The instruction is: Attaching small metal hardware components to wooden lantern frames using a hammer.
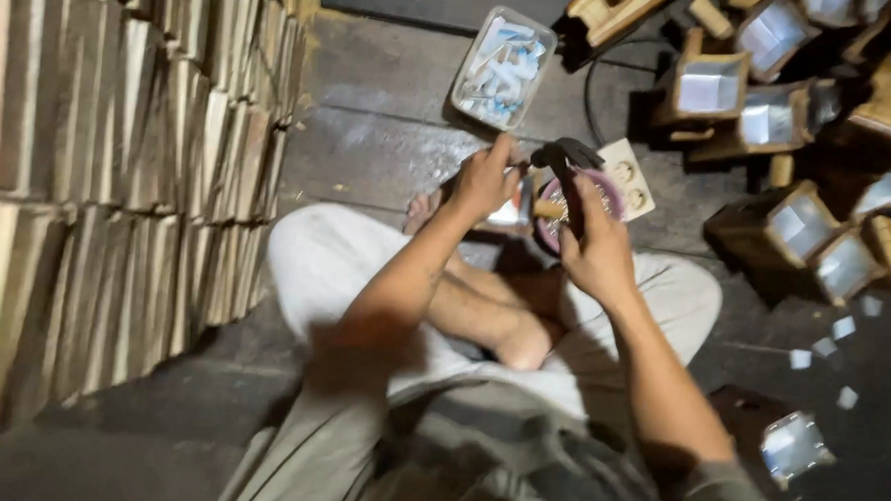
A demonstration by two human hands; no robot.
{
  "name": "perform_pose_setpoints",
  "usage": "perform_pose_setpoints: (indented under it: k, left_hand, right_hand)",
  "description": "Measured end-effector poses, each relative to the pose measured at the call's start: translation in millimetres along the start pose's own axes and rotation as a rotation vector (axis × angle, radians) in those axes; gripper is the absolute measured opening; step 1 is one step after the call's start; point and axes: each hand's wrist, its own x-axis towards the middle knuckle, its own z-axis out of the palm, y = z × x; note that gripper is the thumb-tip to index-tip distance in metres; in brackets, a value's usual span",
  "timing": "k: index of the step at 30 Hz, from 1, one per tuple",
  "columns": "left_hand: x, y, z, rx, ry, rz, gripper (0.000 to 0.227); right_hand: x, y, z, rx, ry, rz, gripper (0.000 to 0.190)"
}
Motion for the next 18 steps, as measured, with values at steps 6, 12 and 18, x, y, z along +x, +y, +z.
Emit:
perform_pose_setpoints:
  k: [6, 12, 18]
  left_hand:
    - [-9, 29, -23, -0.087, 0.006, 0.035, 0.038]
    - [-10, 24, -26, -0.13, -0.027, 0.023, 0.045]
    - [-11, 13, -21, -0.039, -0.041, 0.013, 0.044]
  right_hand:
    - [24, 5, -6, 0.186, 0.327, -0.02, 0.085]
    - [73, 29, 50, 0.19, 0.213, -0.007, 0.099]
    - [81, 45, 59, 0.018, 0.114, -0.134, 0.074]
